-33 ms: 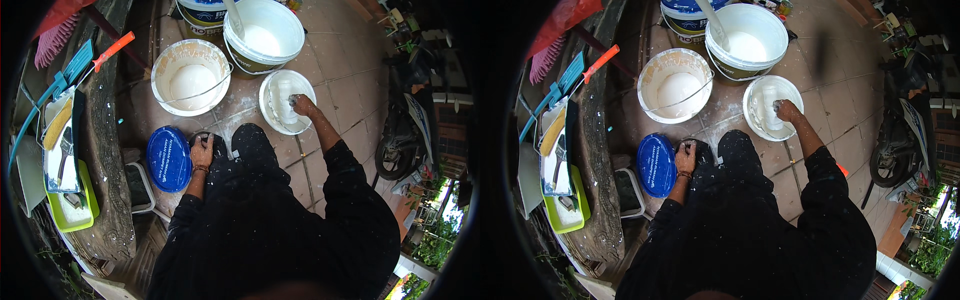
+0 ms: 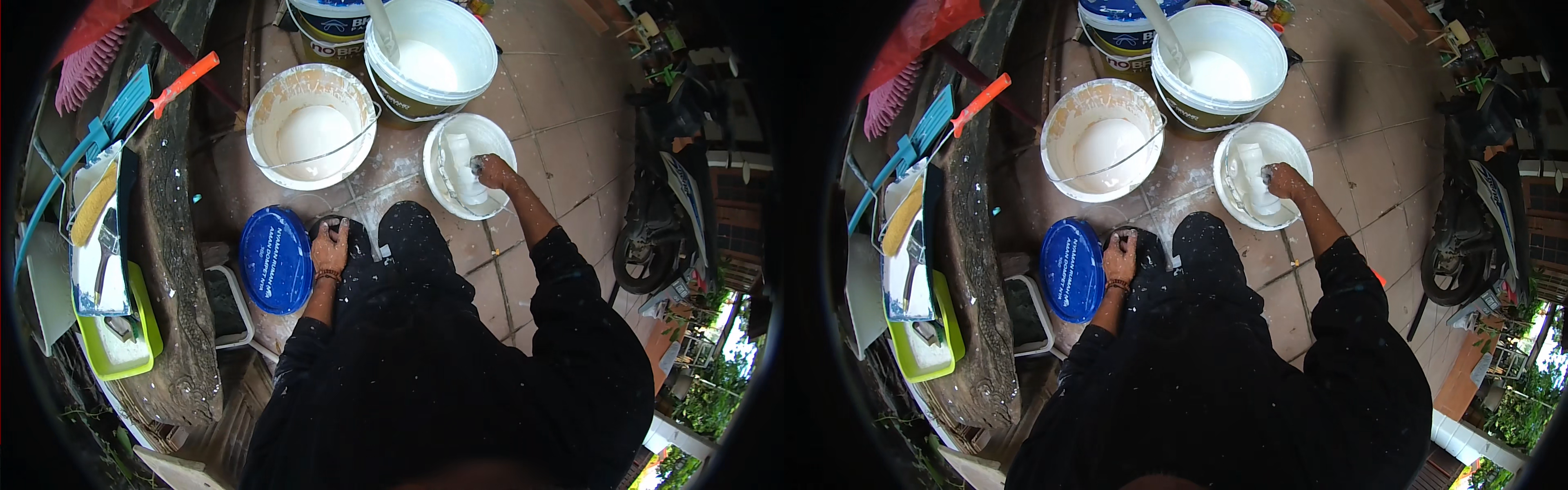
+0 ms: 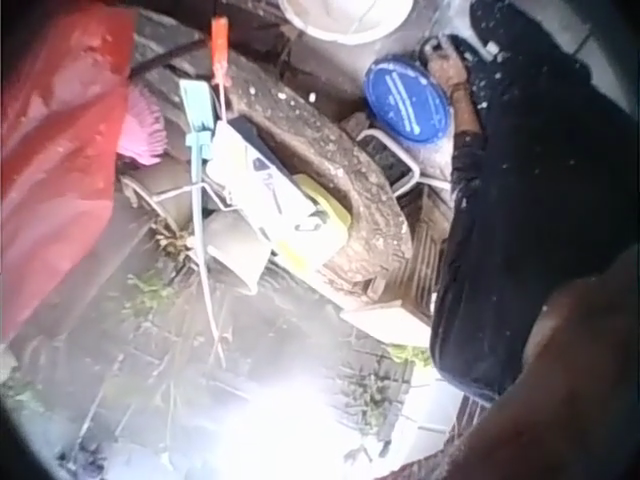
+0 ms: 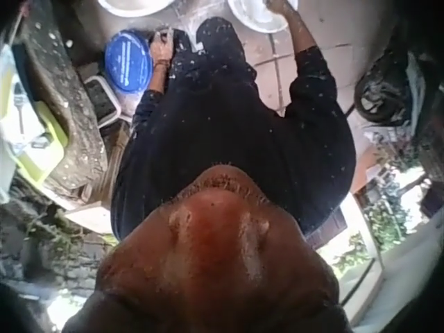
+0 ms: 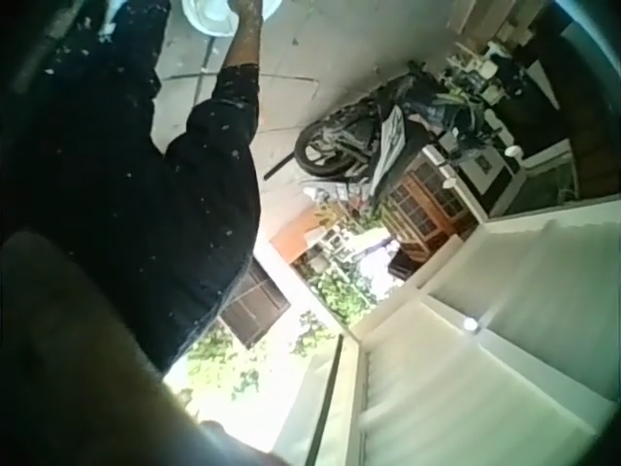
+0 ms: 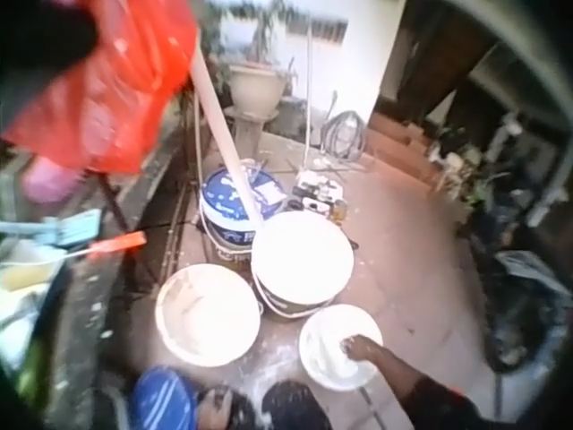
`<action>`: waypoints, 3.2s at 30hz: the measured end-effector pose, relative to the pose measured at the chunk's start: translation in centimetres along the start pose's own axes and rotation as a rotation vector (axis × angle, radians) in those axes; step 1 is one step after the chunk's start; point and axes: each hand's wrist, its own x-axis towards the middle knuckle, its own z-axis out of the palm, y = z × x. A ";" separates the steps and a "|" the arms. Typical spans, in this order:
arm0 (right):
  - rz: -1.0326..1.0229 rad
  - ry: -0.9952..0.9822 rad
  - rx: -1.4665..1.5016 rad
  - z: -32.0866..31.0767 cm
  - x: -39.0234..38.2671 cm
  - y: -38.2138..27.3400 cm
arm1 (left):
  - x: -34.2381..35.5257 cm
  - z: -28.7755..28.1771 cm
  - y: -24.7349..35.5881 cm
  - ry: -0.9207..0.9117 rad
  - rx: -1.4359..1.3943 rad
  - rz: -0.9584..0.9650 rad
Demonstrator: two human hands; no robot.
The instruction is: Mixing white paint or putty and portioning it into smaller buckets using a stirrer and plastic cup.
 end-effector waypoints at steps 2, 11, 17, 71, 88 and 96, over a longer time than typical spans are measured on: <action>-0.023 -0.078 0.017 -0.1 0.5 0.1 | 0.0 0.0 -0.1 0.017 0.034 -0.007; -0.100 -0.095 -0.023 0.9 1.9 2.3 | 0.3 0.2 0.0 -0.015 -0.038 0.011; -0.154 -0.063 -0.004 0.9 2.7 0.0 | 0.2 0.0 -0.2 0.021 0.017 0.008; 0.124 0.451 0.226 1.5 -3.3 -0.3 | 0.5 0.6 -0.7 0.003 0.006 0.008; 0.101 0.051 0.189 -3.8 -2.7 2.2 | 0.5 0.3 -0.4 -0.014 0.007 -0.004; 0.052 -0.257 0.081 -5.8 -1.8 3.0 | 0.2 0.0 0.4 0.004 0.012 -0.007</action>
